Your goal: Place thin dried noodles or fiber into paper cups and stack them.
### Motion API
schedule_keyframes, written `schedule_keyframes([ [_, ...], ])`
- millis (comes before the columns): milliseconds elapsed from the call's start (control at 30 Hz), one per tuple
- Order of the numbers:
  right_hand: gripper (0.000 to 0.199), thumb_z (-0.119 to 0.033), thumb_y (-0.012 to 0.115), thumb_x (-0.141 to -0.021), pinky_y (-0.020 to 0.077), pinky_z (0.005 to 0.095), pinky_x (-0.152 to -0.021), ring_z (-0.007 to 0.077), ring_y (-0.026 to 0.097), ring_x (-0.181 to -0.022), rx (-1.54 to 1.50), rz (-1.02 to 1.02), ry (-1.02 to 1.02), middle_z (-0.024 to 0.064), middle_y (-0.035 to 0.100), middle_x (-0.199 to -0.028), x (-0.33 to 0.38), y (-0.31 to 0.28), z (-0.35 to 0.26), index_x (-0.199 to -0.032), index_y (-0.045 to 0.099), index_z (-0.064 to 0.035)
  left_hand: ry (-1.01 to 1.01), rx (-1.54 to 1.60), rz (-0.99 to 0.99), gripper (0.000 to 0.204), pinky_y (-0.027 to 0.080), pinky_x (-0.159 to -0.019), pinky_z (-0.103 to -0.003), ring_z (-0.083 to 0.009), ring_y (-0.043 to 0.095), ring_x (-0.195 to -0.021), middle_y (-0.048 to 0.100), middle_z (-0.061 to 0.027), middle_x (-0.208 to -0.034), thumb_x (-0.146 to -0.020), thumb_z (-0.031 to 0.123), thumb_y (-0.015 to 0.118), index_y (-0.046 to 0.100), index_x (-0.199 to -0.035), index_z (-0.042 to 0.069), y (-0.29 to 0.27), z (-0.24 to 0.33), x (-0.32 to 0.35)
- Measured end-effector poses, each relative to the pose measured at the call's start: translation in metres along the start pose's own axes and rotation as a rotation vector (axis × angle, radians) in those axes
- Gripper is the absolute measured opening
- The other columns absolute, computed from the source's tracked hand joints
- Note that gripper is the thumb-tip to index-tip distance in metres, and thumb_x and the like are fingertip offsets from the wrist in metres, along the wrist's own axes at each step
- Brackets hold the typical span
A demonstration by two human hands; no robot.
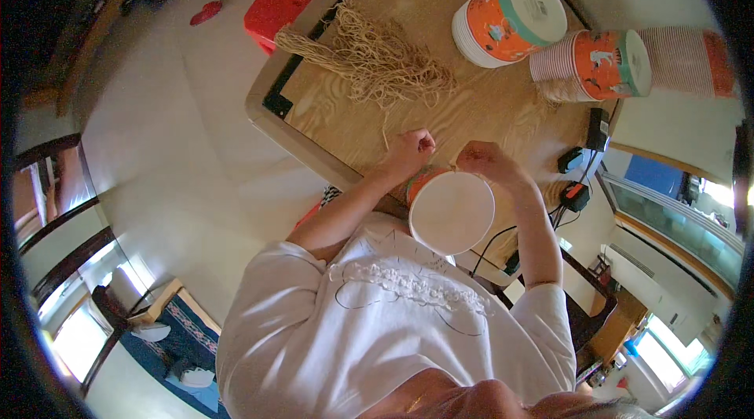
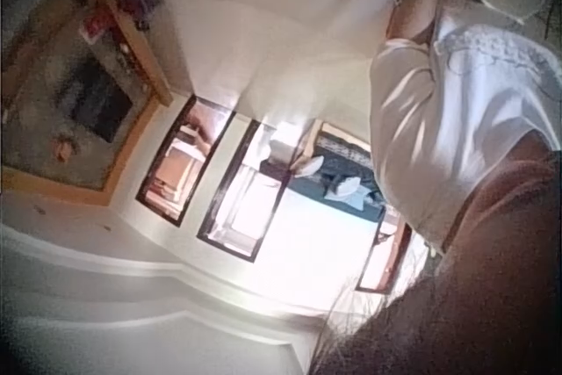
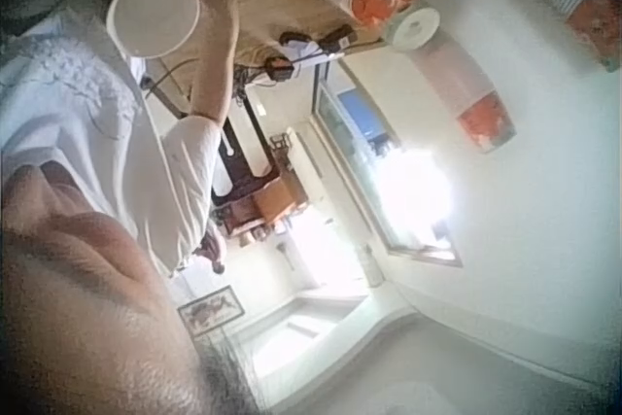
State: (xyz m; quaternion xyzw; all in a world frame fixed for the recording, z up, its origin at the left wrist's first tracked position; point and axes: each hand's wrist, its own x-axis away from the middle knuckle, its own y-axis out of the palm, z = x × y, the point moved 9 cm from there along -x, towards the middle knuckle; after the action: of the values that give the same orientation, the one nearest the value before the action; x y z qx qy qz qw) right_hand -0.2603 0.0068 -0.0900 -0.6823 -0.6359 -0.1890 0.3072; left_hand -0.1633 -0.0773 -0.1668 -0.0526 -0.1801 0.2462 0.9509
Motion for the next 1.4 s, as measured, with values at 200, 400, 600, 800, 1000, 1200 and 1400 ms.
schedule_keyframes([
  [200, 0.021, -0.013, 0.068, -0.069, 0.0437, 0.0271, -0.061, 0.012, 0.052, -0.068, 0.224, -0.001, -0.156, 0.0012, 0.055, -0.071, 0.016, -0.001, 0.009, -0.086, 0.055, -0.0091, 0.06, -0.121, -0.093, 0.012, 0.046, -0.065, -0.03, -0.018, 0.058, -0.068, 0.06, -0.0078, -0.071, -0.072, 0.014, 0.062, 0.058, -0.076, 0.003, 0.02, -0.005, 0.004],
  [400, 0.02, -0.007, 0.065, -0.071, 0.0423, 0.0247, -0.064, 0.0113, 0.051, -0.069, 0.286, 0.068, -0.189, 0.0023, 0.051, -0.073, 0.029, 0.004, -0.02, -0.087, 0.053, -0.004, 0.019, -0.108, -0.136, 0.013, 0.046, -0.062, -0.03, -0.0171, 0.057, -0.066, 0.059, -0.0075, -0.07, -0.074, 0.016, 0.061, 0.057, -0.076, 0.004, 0.029, -0.008, 0.005],
  [600, 0.024, -0.011, 0.065, -0.069, 0.0447, 0.0319, -0.064, 0.0184, 0.054, -0.071, 0.329, 0.105, -0.173, 0.0056, 0.054, -0.075, 0.03, 0.007, -0.032, -0.09, 0.054, -0.0067, 0.019, -0.096, -0.105, 0.016, 0.048, -0.062, -0.034, -0.0228, 0.061, -0.068, 0.063, -0.0101, -0.074, -0.072, 0.02, 0.06, 0.059, -0.08, 0.007, 0.028, -0.011, 0.004],
  [800, 0.024, -0.007, 0.064, -0.068, 0.0428, 0.0287, -0.064, 0.0169, 0.051, -0.069, 0.417, 0.142, -0.205, 0.0057, 0.051, -0.075, 0.033, 0.007, -0.035, -0.091, 0.055, -0.005, 0.002, 0.048, 0.049, 0.013, 0.047, -0.061, -0.031, -0.0184, 0.061, -0.068, 0.062, -0.0082, -0.074, -0.075, 0.017, 0.058, 0.058, -0.081, 0.005, 0.015, 0.003, 0.0],
  [1000, 0.016, -0.004, 0.061, -0.071, 0.0433, 0.0292, -0.063, 0.0179, 0.053, -0.069, 0.46, 0.242, -0.368, 0.0068, 0.052, -0.075, 0.041, 0.005, -0.048, -0.085, 0.054, -0.004, -0.028, 0.549, 0.058, 0.018, 0.045, -0.056, -0.024, -0.0073, 0.054, -0.063, 0.056, -0.0022, -0.069, -0.077, 0.013, 0.061, 0.053, -0.091, 0.003, 0.006, 0.002, -0.005],
  [1200, 0.016, -0.006, 0.059, -0.074, 0.0458, 0.0302, -0.06, 0.0185, 0.057, -0.067, 0.344, 0.575, -0.161, 0.0087, 0.057, -0.079, 0.056, -0.039, -0.015, -0.088, 0.052, -0.0046, -0.143, 0.722, -0.174, 0.025, 0.04, -0.052, -0.02, -0.0074, 0.05, -0.059, 0.057, -0.0017, -0.069, -0.081, 0.029, 0.057, 0.056, -0.095, 0.009, -0.059, 0.057, 0.029],
  [1400, 0.013, -0.008, 0.056, -0.079, 0.0462, 0.0266, -0.06, 0.0125, 0.054, -0.067, 0.135, 0.745, -0.148, 0.0046, 0.056, -0.075, 0.08, -0.06, 0.039, -0.09, 0.05, -0.0049, -0.037, 0.902, -0.3, 0.019, 0.042, -0.057, -0.02, -0.0115, 0.053, -0.064, 0.06, -0.0087, -0.075, -0.083, 0.016, 0.055, 0.057, -0.091, -0.001, -0.11, 0.084, 0.075],
])
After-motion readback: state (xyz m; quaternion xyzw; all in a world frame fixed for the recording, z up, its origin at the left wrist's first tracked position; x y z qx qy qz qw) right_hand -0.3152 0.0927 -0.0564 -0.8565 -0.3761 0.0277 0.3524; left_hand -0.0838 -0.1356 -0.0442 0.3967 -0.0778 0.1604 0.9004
